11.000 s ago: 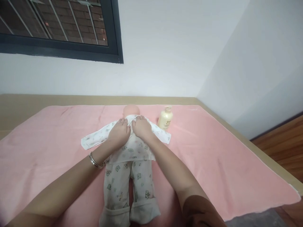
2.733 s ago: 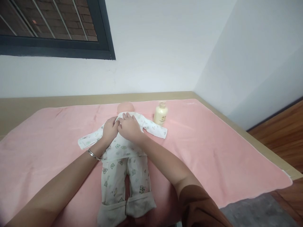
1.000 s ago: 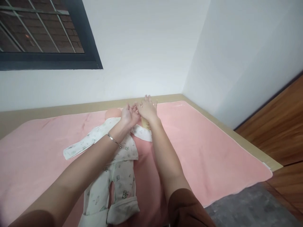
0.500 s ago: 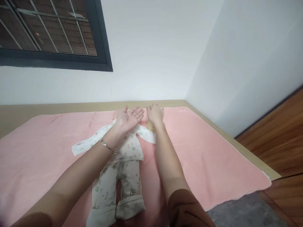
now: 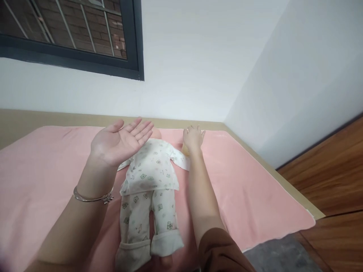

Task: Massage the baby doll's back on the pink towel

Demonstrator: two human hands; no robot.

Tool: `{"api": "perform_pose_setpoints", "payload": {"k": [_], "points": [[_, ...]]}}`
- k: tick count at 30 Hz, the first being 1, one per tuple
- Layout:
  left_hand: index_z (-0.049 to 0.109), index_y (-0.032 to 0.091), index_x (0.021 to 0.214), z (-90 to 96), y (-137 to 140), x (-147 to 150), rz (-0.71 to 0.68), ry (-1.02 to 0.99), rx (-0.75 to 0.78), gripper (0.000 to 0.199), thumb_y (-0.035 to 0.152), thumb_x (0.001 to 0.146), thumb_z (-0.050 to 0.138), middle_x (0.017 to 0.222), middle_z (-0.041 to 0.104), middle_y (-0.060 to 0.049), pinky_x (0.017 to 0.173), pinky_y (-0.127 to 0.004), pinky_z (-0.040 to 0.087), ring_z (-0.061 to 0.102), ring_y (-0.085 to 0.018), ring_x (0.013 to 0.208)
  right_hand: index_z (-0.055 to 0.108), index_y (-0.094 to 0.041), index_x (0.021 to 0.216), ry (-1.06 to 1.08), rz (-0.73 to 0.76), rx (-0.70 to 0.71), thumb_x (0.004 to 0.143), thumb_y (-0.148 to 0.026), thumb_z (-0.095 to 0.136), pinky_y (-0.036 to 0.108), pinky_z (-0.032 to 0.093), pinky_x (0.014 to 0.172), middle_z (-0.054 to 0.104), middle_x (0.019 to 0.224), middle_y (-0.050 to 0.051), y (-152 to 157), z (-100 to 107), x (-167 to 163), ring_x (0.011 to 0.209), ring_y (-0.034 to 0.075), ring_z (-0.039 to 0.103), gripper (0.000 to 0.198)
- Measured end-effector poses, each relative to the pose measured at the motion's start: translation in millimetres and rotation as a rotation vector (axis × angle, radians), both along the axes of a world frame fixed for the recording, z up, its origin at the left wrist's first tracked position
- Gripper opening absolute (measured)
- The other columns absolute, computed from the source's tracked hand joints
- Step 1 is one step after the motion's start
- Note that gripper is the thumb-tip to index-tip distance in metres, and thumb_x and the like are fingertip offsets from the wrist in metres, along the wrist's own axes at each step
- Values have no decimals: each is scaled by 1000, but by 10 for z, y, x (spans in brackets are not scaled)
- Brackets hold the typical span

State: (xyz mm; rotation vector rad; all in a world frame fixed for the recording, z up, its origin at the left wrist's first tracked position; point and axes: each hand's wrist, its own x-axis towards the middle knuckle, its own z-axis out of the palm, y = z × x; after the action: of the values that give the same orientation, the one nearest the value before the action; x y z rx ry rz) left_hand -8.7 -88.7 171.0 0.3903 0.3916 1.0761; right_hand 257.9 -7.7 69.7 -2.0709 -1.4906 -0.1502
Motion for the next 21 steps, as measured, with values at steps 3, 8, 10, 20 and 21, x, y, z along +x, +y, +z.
{"api": "perform_pose_setpoints", "payload": {"k": [3, 8, 10, 20, 21], "points": [[50, 22, 141, 90, -90, -59, 80, -17, -1, 46, 28, 101, 30, 143, 58, -16, 106, -47, 55, 55, -30, 138, 65, -15, 124, 22, 6, 49, 97, -31, 35, 58, 15, 124, 63, 136, 15, -32, -40, -7, 139, 29, 46, 44], [54, 20, 135, 143, -232, -55, 82, -5, 0, 42, 28, 102, 30, 136, 62, -16, 104, -51, 56, 56, -33, 136, 62, -14, 128, 44, -7, 22, 95, -33, 39, 56, 22, 120, 63, 133, 17, -25, -77, -32, 128, 31, 54, 45], [55, 20, 134, 133, -250, -28, 70, 3, -4, 42, 29, 102, 29, 135, 62, -16, 106, -50, 55, 56, -32, 137, 57, -14, 136, 61, -30, 0, 95, -34, 40, 59, 22, 119, 57, 143, 17, -46, -45, -29, 134, 35, 49, 49], [62, 21, 132, 32, -382, 286, -43, 84, 2, 41, 30, 104, 33, 138, 63, -11, 120, -51, 42, 43, -30, 148, 30, -33, 158, 269, 689, 35, 100, -63, 27, 56, 16, 129, 18, 170, -4, -922, 654, -933, 160, 26, 2, 66], [63, 24, 130, -1, -426, 333, -44, 58, 10, 39, 31, 105, 35, 140, 62, -7, 122, -48, 40, 40, -27, 149, 26, -33, 160, 313, 754, 89, 100, -64, 23, 54, 13, 131, 17, 170, -6, -1052, 675, -1093, 161, 23, 2, 68]]}}
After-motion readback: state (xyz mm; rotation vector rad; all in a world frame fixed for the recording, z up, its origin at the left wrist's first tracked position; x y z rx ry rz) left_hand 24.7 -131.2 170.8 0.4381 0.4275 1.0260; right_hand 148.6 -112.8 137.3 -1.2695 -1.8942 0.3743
